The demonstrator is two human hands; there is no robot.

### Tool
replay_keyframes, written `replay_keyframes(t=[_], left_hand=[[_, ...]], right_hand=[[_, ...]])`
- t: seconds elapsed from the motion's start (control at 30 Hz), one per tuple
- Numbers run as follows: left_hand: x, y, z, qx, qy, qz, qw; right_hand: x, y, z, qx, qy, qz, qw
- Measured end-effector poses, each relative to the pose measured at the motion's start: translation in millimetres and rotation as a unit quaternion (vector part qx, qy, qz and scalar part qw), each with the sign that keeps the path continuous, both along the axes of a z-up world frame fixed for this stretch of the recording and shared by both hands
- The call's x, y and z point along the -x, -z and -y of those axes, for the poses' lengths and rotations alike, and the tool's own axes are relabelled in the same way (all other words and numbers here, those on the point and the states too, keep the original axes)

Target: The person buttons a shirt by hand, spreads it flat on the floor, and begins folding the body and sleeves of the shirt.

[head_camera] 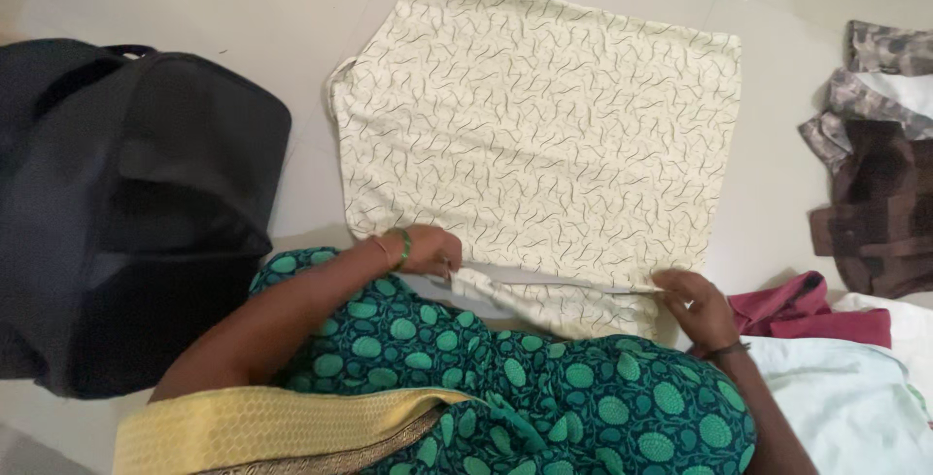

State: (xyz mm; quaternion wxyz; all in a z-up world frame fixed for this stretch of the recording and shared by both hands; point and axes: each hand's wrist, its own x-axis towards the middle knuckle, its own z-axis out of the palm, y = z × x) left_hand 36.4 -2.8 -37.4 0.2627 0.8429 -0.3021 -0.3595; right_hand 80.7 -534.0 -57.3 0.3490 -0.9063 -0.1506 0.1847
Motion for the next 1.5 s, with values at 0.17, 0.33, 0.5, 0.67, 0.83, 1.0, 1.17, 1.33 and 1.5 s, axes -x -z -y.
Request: replay_keyframes(t=[0.17, 0.33, 0.5, 0.67, 0.83, 1.0, 1.17, 1.33, 1.5], left_hand=[[-74.7, -38.6, -45.5, 0.162, -0.128, -0.247, 0.947], [-200.6, -63.7, -105.8, 0.272, -0.251, -0.249, 0.895], [-249.0, -3.1, -126.5, 0.327, -0.595, -0.023, 0.734], [-185.2, 20.4, -165.0, 0.099, -0.624, 0.068, 0.772], [-117.2, 12.2, -172.7, -0.066, -0.597, 0.137, 0.788], [-80.8, 10.8, -159.6, -0.154, -0.624, 0.143, 0.753], [-70.1, 22.7, -156.0, -0.110, -0.663, 0.094, 0.735], [-62.4, 87.2, -178.1, 0.020, -0.663, 0.152, 0.733], [-59.9, 110.4, -202.6, 0.155, -0.731, 0.071, 0.661]], right_hand=[[-86.2, -9.2, 26.2, -0.084, -0.002, -0.220, 0.972], [-185.4, -22.5, 0.4, -0.073, 0.055, -0.271, 0.958], [-230.0, 52.7, -14.8, -0.163, 0.241, 0.000, 0.957], [-233.2, 66.9, 16.5, -0.296, 0.345, -0.210, 0.866], [-199.9, 4.9, 1.7, -0.257, 0.288, -0.254, 0.887], [-172.0, 7.4, 15.7, -0.155, 0.293, -0.253, 0.909], [-155.7, 23.5, 18.3, -0.112, 0.298, -0.214, 0.924], [-154.1, 22.5, -1.8, -0.096, 0.308, -0.172, 0.931], [-148.6, 6.0, 7.8, -0.078, 0.322, -0.169, 0.928]])
